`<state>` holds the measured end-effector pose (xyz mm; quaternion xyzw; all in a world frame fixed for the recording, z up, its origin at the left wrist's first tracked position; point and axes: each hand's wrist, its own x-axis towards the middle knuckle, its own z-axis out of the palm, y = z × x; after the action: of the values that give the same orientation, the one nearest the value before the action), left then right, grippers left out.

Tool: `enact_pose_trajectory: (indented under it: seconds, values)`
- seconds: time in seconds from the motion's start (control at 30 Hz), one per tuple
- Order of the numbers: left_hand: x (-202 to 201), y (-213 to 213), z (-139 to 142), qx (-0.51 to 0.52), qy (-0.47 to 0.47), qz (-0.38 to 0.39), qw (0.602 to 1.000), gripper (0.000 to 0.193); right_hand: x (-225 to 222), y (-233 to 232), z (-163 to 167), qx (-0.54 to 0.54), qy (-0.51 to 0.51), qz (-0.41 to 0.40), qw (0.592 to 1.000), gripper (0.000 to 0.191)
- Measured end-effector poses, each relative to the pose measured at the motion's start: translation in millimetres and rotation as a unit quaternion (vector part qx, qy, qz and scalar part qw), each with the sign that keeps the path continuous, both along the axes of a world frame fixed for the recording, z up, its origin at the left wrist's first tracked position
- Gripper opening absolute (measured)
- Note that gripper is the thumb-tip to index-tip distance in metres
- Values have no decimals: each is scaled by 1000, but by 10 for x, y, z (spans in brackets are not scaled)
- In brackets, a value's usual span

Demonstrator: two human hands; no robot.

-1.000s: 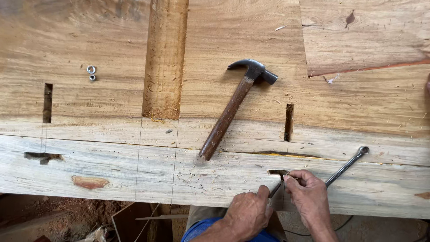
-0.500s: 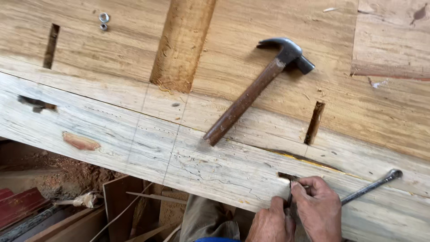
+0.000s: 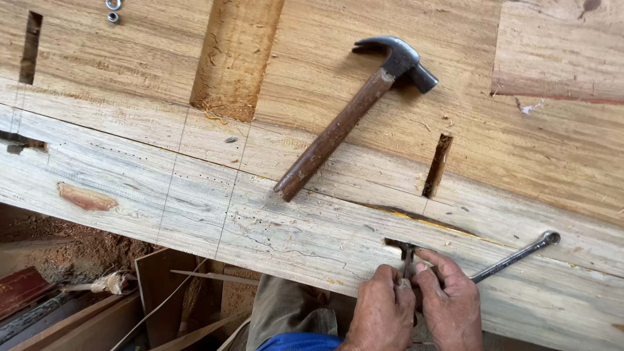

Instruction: The person hammers bolts into pre-cut slots in a wooden board on the workbench, then uses a wrench to tighten nuts onto the bolts. They reposition the board and continue driving and tightening fasteners along its edge.

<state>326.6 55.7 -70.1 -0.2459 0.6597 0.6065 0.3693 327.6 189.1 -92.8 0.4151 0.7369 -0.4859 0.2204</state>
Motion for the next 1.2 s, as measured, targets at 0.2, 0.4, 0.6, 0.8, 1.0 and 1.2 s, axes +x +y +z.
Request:
enact_pose_trajectory:
  seconds: [0.2,0.4,0.6,0.8,1.0,1.2]
  values:
    - [-77,-13,162,100,-128,100,982,26,-31,-22,118,102,32,175,979,37]
    - [-116,-48,170,116,-122,95,981,29,-65,-32,166,75,-30,151,985,37]
    - [-60,-38,121,129,-117,97,980,32,42,-92,193,105,128,210,964,35]
    - [-50,-57,97,137,-131,89,978,35,-33,-135,279,107,11,216,971,38]
    - [-50,-68,87,136,-117,94,979,36,-63,-150,326,144,-29,264,953,33]
    - [-35,-64,70,139,-113,98,979,33,-16,-31,255,197,167,449,856,54]
